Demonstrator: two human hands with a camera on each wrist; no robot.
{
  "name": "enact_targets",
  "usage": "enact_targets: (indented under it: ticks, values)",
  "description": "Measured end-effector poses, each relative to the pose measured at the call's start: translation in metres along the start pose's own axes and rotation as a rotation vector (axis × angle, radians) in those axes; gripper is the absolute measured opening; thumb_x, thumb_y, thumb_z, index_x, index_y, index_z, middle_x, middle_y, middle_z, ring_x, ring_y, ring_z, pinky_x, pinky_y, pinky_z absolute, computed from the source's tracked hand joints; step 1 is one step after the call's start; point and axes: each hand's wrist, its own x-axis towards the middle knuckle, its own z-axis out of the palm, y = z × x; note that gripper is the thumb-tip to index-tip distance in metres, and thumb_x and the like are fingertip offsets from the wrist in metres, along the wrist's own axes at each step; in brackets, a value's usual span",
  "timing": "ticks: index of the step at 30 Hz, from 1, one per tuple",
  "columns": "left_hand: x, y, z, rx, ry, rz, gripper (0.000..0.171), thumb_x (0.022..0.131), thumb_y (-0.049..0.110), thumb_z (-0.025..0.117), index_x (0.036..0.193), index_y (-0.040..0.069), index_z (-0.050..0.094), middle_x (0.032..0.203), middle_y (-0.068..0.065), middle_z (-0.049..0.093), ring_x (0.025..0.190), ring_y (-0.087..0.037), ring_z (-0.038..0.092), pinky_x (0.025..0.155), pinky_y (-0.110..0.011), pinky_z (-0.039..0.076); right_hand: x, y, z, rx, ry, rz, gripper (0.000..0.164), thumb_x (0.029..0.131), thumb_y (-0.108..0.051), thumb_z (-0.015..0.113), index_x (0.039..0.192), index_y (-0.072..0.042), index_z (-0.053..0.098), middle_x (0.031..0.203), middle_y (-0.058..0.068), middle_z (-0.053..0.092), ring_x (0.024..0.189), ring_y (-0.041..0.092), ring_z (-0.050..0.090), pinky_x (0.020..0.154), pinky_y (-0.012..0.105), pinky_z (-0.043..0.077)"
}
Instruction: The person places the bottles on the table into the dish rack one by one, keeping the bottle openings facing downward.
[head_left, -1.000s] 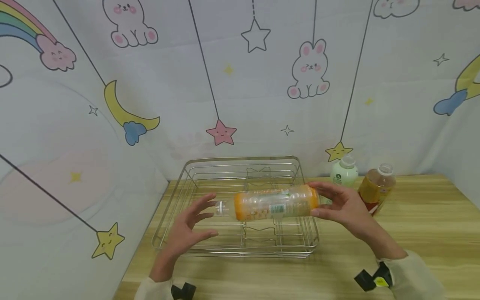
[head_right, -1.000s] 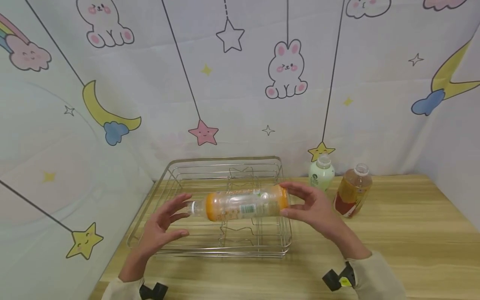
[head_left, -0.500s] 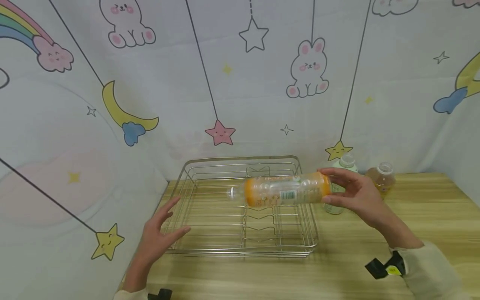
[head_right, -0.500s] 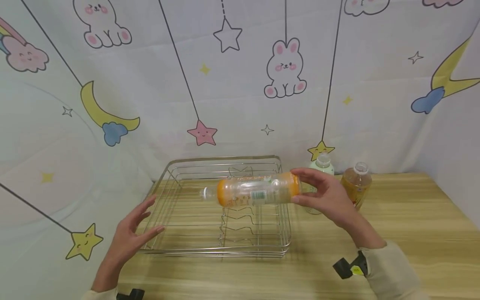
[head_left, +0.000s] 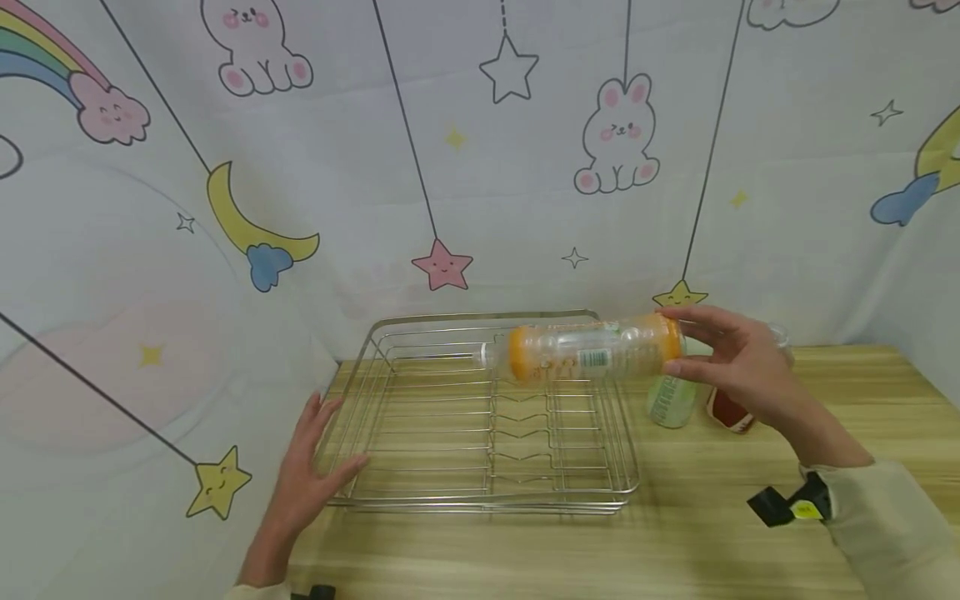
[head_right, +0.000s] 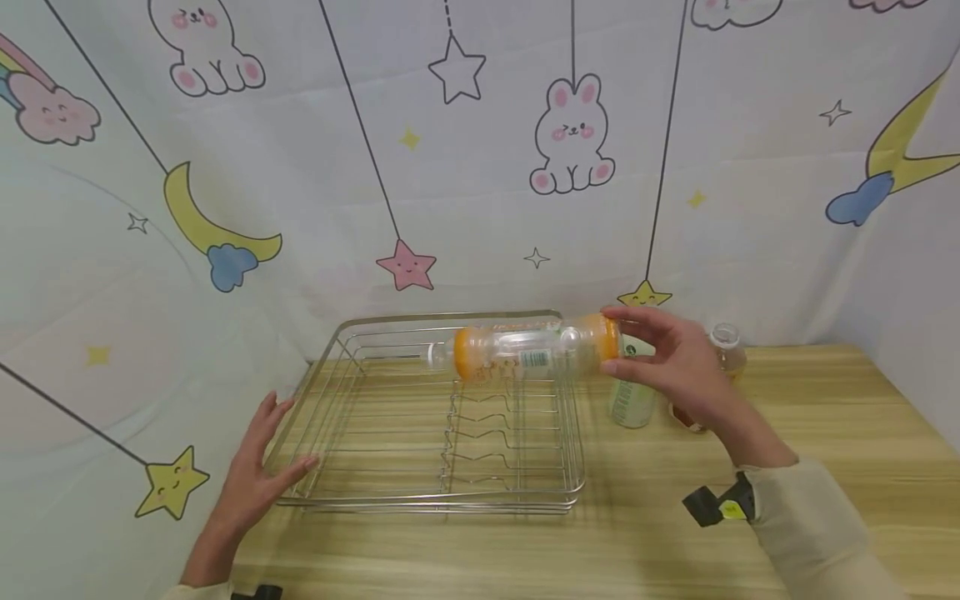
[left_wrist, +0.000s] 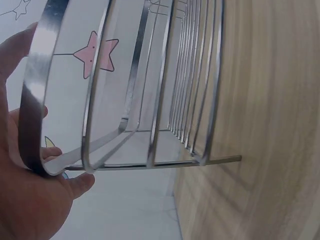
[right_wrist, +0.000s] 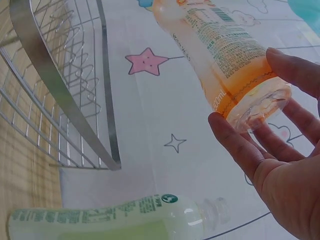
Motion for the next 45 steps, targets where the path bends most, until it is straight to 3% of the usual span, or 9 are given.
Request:
enact_targets:
  ticks: [6,10,18,21,26,30,32,38,45]
  values:
    - [-0.004,-0.008,0.0,-0.011,-0.086,-0.079,0.096,0.079,0.02,0.081,0.158,0.017,0.026,0.163,-0.02,0.008,0.144,-0.051,0.012,0.099,-0.081,0.015,0.007,0.002,-0.009,-0.09,0.019,0.004,0.057,0.084,0.01,0.072,0.136,-0.008,0.058,0.136,-0.002,0.059,0.121,0.001,0.054,0.08,0.02,0.055]
    - [-0.005,-0.013,-0.002,-0.055,-0.144,-0.095,0.107,0.077,0.023,0.084,0.16,0.019,0.017,0.162,-0.022,0.01,0.143,-0.052,0.015,0.105,-0.072,0.024,0.011,0.001,-0.014,-0.15,0.033,0.041,0.055,0.085,0.005,0.074,0.136,-0.008,0.058,0.137,-0.002,0.058,0.12,-0.001,0.053,0.081,0.018,0.054]
    - [-0.01,-0.023,-0.006,-0.274,-0.242,-0.118,0.122,0.077,0.038,0.085,0.16,0.012,0.0,0.162,-0.024,0.001,0.141,-0.052,0.019,0.103,-0.06,0.033,0.02,-0.005,-0.02,-0.243,0.033,0.087,0.054,0.085,-0.001,0.076,0.136,-0.007,0.058,0.138,0.003,0.058,0.12,-0.003,0.052,0.078,0.018,0.055]
    - [-0.01,-0.021,-0.007,-0.35,-0.274,-0.141,0.124,0.076,0.036,0.085,0.159,0.01,-0.004,0.162,-0.025,-0.004,0.141,-0.053,0.016,0.102,-0.061,0.033,0.024,-0.007,-0.023,-0.306,0.02,0.083,0.055,0.086,-0.005,0.077,0.137,-0.007,0.057,0.138,0.01,0.057,0.124,0.011,0.054,0.077,0.014,0.053]
    - [-0.01,-0.02,-0.009,-0.371,-0.297,-0.174,0.123,0.077,0.03,0.085,0.159,0.01,-0.005,0.161,-0.026,-0.005,0.14,-0.053,0.017,0.1,-0.063,0.035,0.031,-0.01,-0.025,-0.418,0.01,0.078,0.056,0.085,-0.009,0.079,0.136,-0.004,0.058,0.136,0.018,0.056,0.124,0.039,0.051,0.076,0.005,0.047]
    - [-0.011,-0.021,-0.01,-0.391,-0.303,-0.191,0.122,0.078,0.025,0.084,0.159,0.011,-0.007,0.161,-0.026,-0.005,0.14,-0.052,0.02,0.102,-0.061,0.033,0.035,-0.012,-0.023,-0.465,0.005,0.09,0.055,0.084,-0.011,0.08,0.134,-0.006,0.06,0.137,0.012,0.056,0.124,0.033,0.051,0.075,0.004,0.045]
    - [-0.011,-0.021,-0.01,-0.4,-0.304,-0.196,0.121,0.08,0.021,0.084,0.159,0.012,-0.008,0.161,-0.026,-0.006,0.139,-0.051,0.022,0.102,-0.06,0.034,0.037,-0.013,-0.02,-0.492,-0.009,0.085,0.054,0.084,-0.012,0.081,0.134,-0.007,0.061,0.138,0.011,0.056,0.124,0.031,0.051,0.078,0.01,0.05]
    - [-0.012,-0.02,-0.009,-0.429,-0.301,-0.177,0.119,0.08,0.009,0.083,0.159,0.013,-0.006,0.161,-0.026,-0.006,0.136,-0.05,0.023,0.092,-0.039,0.053,0.045,-0.015,-0.013,-0.598,-0.056,0.077,0.053,0.084,-0.015,0.08,0.133,-0.005,0.06,0.138,0.016,0.055,0.121,0.039,0.053,0.08,0.054,0.055]
    - [-0.012,-0.021,-0.008,-0.423,-0.301,-0.192,0.119,0.08,0.008,0.082,0.159,0.013,-0.006,0.161,-0.027,-0.004,0.136,-0.049,0.023,0.089,-0.037,0.055,0.054,-0.005,-0.007,-0.666,-0.104,0.009,0.051,0.083,-0.008,0.078,0.13,0.001,0.06,0.133,0.023,0.056,0.098,0.036,0.065,0.069,0.045,0.059]
